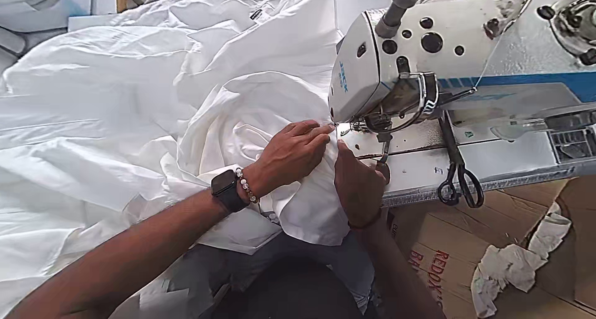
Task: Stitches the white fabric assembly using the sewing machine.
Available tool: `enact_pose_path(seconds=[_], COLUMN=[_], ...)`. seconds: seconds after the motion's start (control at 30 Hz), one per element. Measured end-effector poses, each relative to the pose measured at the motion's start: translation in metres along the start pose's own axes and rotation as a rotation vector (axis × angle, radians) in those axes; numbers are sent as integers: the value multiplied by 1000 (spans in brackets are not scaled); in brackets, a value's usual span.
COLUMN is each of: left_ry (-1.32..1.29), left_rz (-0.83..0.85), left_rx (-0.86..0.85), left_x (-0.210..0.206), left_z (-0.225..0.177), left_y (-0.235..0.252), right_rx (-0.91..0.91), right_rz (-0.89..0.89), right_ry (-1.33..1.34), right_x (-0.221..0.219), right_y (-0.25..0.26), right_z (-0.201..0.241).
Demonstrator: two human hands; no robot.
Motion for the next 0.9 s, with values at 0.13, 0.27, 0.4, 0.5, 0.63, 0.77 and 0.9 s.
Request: enact_pose_path(seconds=[0.13,0.27,0.4,0.5,0.63,0.77,0.9], left_ry=[65,72,161,117,124,-11,-68], left_rz=[35,48,87,132,295,28,-130], left_rx=[-22,-58,26,166,131,192,51], left_x=[-1,2,6,-3,7,31,3], left_z=[5,18,-1,-4,30,10,0], left_y=[-2,1,-10,-50,-56,1,9], right_rx=[-4,-31,-47,5,39,28,-96], right_rz=[46,58,-21,-57,-20,19,-31], right_ry=[-30,-81,-163,-138,-88,131,208], right_x=[0,-5,-4,-2,-2,10,43], right_y=[4,12,12,-7,-20,-11,16], right_z=[1,2,5,4,-2,-11,-64])
Point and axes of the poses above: each hand's wrist, its own y-axis towards the middle knuckle, its own x-axis out of the back of the hand, z = x × y, the point moved 9 cm from there along y, towards the middle knuckle, and after that the axes turned 6 degrees about -x, right-handed, at the moved point
